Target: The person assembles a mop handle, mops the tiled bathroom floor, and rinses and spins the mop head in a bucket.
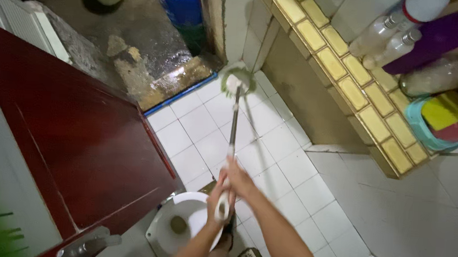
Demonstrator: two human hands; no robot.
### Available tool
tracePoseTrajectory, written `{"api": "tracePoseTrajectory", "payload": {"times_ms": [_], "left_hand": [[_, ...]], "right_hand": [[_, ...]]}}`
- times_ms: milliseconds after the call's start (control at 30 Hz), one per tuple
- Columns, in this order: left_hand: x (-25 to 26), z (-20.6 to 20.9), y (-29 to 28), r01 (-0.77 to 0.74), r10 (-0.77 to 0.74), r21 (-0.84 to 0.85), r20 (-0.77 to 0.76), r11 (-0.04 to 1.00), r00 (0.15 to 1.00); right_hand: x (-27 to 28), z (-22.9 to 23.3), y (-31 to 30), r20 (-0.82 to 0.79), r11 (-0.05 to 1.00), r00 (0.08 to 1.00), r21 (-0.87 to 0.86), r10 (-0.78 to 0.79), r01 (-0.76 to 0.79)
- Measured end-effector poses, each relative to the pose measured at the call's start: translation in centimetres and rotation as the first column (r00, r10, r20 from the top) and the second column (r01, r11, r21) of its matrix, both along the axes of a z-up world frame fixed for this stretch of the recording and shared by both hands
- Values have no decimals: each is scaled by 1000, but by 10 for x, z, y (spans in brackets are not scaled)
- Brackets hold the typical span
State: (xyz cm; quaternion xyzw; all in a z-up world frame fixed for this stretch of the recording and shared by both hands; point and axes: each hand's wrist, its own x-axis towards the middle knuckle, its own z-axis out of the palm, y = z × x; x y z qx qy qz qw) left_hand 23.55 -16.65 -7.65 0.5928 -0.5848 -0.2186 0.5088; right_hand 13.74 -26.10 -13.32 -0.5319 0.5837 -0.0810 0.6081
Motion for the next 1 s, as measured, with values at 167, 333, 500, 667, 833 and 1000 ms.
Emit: {"api": "tracePoseTrajectory", "payload": {"times_ms": [167,333,500,667,833,1000], "left_hand": [[2,-5,-83,-13,150,288,-458,957,876],[25,30,-16,11,9,297,-64,955,998],[5,41,41,40,-27,339,-43,940,999],[-8,14,-30,208,-208,28,-5,978,978],[-17,28,-42,54,11,397,-158,916,987],[-23,88,35,78,-23,372,-150,925,988]], "right_hand": [[8,-4,-87,-28,991,1000,-132,8,-12],[14,30,-22,-133,881,945,-344,298,-326],[-9,55,24,-234,833,882,-297,410,-466],[-15,-24,-21,355,823,757,389,-549,414],[-31,-18,-41,19,980,996,-180,-83,85],[-45,69,42,-303,756,902,-498,307,-425]]}}
